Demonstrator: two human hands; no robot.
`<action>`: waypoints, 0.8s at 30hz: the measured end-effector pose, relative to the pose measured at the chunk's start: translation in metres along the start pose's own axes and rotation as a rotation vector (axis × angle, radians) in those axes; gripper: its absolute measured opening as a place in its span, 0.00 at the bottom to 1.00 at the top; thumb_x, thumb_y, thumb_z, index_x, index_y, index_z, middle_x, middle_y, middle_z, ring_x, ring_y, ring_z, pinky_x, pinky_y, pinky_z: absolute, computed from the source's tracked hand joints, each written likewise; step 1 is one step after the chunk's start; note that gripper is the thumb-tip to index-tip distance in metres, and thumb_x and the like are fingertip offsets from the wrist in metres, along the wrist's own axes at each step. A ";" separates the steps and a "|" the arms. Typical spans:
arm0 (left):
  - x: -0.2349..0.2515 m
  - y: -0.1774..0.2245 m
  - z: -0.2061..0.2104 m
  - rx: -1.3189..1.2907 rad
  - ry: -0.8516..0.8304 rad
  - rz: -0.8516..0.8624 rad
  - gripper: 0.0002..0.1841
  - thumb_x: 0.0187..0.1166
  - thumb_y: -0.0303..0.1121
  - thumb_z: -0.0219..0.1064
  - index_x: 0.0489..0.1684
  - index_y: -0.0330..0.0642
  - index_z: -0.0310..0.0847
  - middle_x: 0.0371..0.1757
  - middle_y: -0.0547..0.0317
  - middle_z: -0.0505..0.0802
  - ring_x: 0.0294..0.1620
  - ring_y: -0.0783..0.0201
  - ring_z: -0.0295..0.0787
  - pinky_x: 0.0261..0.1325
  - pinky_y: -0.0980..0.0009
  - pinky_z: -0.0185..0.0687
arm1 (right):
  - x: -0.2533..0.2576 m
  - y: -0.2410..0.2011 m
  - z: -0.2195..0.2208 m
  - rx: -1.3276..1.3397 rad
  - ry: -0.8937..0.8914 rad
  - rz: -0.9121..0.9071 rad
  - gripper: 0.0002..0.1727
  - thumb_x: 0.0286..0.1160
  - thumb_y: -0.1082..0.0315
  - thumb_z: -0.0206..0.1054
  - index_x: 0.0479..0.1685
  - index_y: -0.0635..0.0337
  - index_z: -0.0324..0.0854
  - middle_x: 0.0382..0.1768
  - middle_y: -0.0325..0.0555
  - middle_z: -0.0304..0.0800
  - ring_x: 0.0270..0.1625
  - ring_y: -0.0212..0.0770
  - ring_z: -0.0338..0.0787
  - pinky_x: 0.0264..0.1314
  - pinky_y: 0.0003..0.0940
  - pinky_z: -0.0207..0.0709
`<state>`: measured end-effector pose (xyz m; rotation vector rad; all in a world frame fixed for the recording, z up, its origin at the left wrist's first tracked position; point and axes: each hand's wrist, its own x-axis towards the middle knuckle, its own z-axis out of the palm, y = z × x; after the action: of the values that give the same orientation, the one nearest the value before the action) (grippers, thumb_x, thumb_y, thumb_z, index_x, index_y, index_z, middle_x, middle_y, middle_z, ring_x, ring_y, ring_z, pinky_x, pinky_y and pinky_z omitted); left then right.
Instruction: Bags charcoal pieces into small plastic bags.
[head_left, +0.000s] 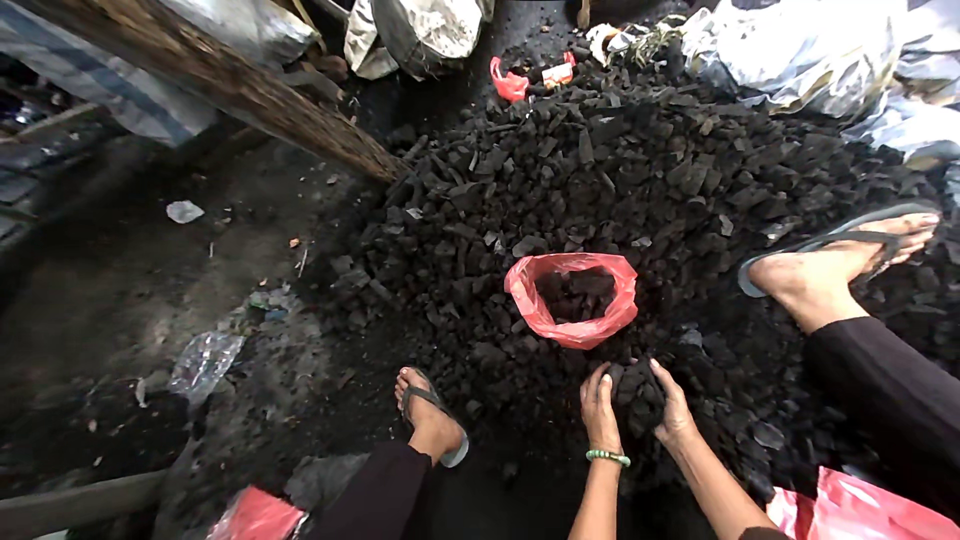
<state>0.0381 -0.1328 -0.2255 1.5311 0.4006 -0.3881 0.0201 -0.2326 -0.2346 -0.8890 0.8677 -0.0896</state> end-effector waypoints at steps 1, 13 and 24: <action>-0.008 0.006 0.001 -0.038 0.026 0.002 0.22 0.87 0.38 0.53 0.72 0.37 0.81 0.78 0.38 0.77 0.81 0.48 0.69 0.83 0.51 0.61 | -0.004 -0.004 0.003 -0.027 0.004 -0.025 0.23 0.91 0.56 0.48 0.60 0.64 0.83 0.45 0.48 0.93 0.45 0.38 0.92 0.48 0.37 0.87; 0.018 0.158 -0.004 -0.099 0.060 0.348 0.26 0.89 0.49 0.51 0.78 0.46 0.77 0.82 0.52 0.75 0.81 0.56 0.69 0.81 0.51 0.67 | -0.017 -0.115 0.131 0.045 -0.286 -0.253 0.21 0.91 0.51 0.50 0.48 0.54 0.86 0.34 0.36 0.92 0.35 0.29 0.91 0.38 0.30 0.88; 0.088 0.177 -0.007 -0.043 -0.087 -0.278 0.36 0.90 0.59 0.48 0.96 0.61 0.45 0.91 0.45 0.62 0.88 0.38 0.59 0.74 0.26 0.61 | 0.054 -0.124 0.133 -0.667 -0.164 -0.096 0.36 0.86 0.36 0.53 0.79 0.52 0.78 0.82 0.62 0.70 0.86 0.62 0.66 0.83 0.70 0.57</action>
<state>0.2003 -0.1243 -0.1125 1.4141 0.5519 -0.6564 0.1818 -0.2496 -0.1371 -1.5389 0.7036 0.2006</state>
